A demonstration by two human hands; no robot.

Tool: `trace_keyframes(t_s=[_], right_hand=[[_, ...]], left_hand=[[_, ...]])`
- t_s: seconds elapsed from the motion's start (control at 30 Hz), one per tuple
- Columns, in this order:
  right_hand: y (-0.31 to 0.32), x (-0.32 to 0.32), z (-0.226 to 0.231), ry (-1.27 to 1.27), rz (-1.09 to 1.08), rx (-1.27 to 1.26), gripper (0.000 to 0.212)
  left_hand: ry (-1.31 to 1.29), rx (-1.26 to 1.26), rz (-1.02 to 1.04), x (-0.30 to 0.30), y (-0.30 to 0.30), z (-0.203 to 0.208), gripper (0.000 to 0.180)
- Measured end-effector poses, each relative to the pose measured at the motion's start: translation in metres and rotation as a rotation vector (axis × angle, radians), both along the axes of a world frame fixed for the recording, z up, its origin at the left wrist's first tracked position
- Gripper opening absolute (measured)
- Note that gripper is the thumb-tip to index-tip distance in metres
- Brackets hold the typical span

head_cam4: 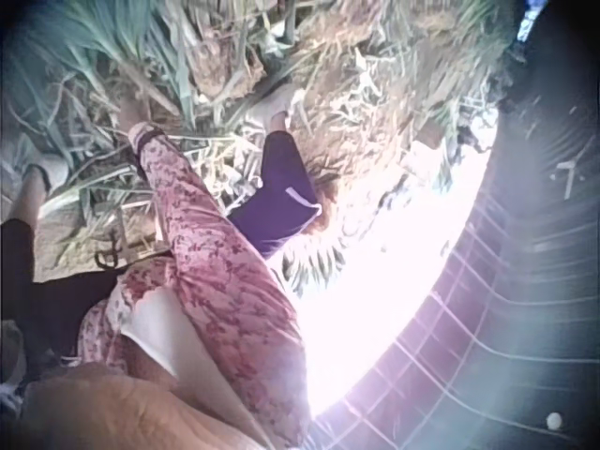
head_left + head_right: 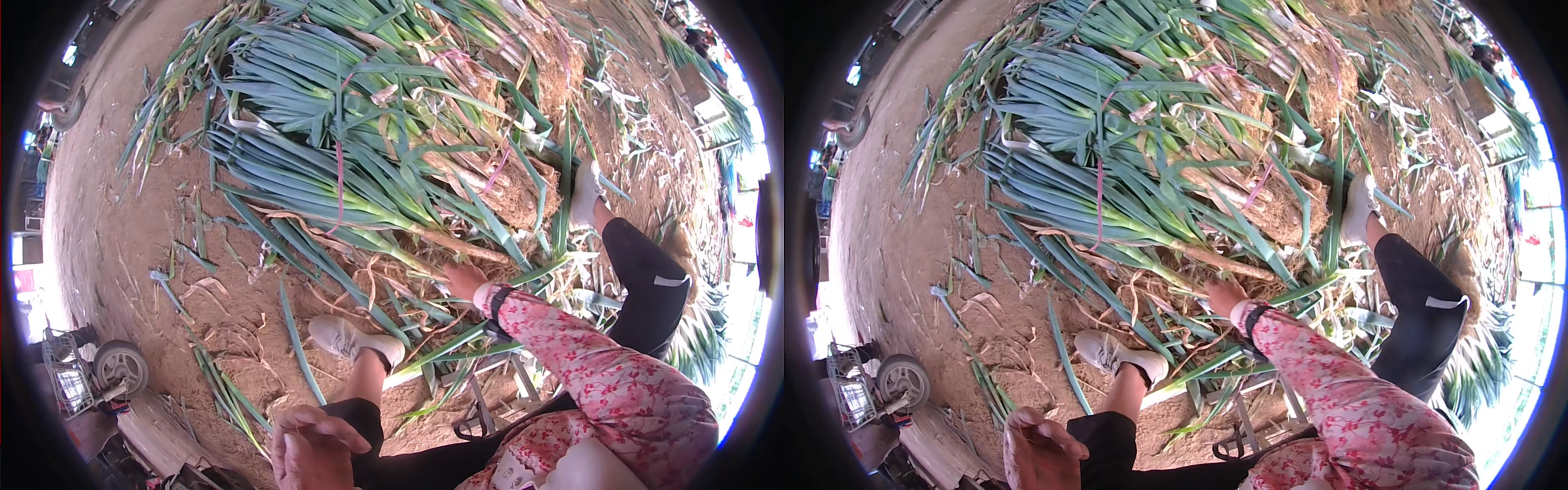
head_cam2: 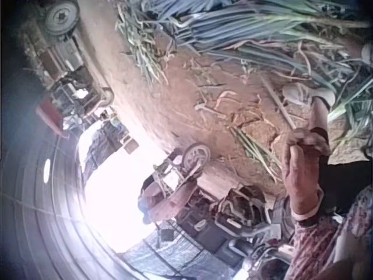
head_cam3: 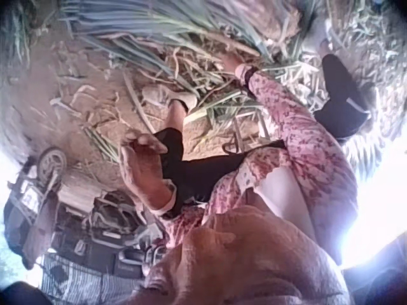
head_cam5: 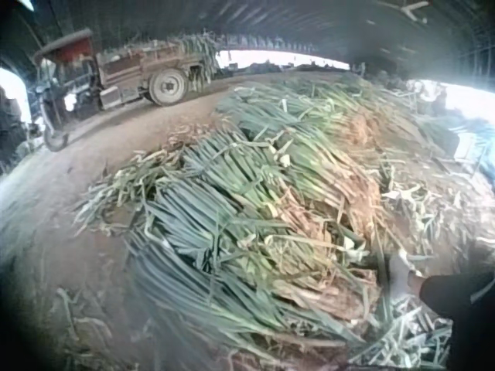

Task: The person peels the outer layers from leeks by hand, shakes off loose dirt, and places the cleaned leeks onto a pile. They then gather the leeks together and secure the bundle with a pink plastic tie.

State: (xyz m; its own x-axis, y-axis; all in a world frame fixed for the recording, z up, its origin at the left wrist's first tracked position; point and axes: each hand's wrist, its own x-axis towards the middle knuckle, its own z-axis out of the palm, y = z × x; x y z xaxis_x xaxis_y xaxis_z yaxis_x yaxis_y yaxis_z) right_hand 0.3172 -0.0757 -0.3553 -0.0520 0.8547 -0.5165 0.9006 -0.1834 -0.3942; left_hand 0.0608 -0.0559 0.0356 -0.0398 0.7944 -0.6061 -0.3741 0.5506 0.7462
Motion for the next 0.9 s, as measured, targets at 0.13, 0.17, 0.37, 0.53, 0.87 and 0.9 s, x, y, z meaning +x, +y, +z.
trace_keyframes(t_s=[0.13,0.17,0.37,0.53,0.87,0.9], right_hand=[[0.021,0.012,0.086,0.030,0.192,0.091,0.021],[0.029,0.017,0.110,-0.015,0.219,-0.015,0.018],[0.048,0.093,0.251,-0.319,0.394,0.385,0.009],[0.085,0.127,0.415,-0.657,0.524,0.931,0.004],[0.005,0.174,0.679,-1.068,0.361,1.552,0.010],[-0.011,0.182,0.679,-1.077,0.163,1.424,0.013]], left_hand=[[-0.013,0.037,0.000,-0.005,-0.008,0.005,0.024],[-0.018,0.054,0.003,-0.006,-0.011,0.007,0.024],[-0.131,0.185,-0.070,0.012,-0.015,-0.005,0.022],[-0.089,0.209,-0.132,0.027,-0.019,-0.008,0.018],[0.011,0.237,-0.500,0.078,-0.013,-0.033,0.020],[-0.015,0.259,-0.513,0.081,-0.015,-0.038,0.020]])
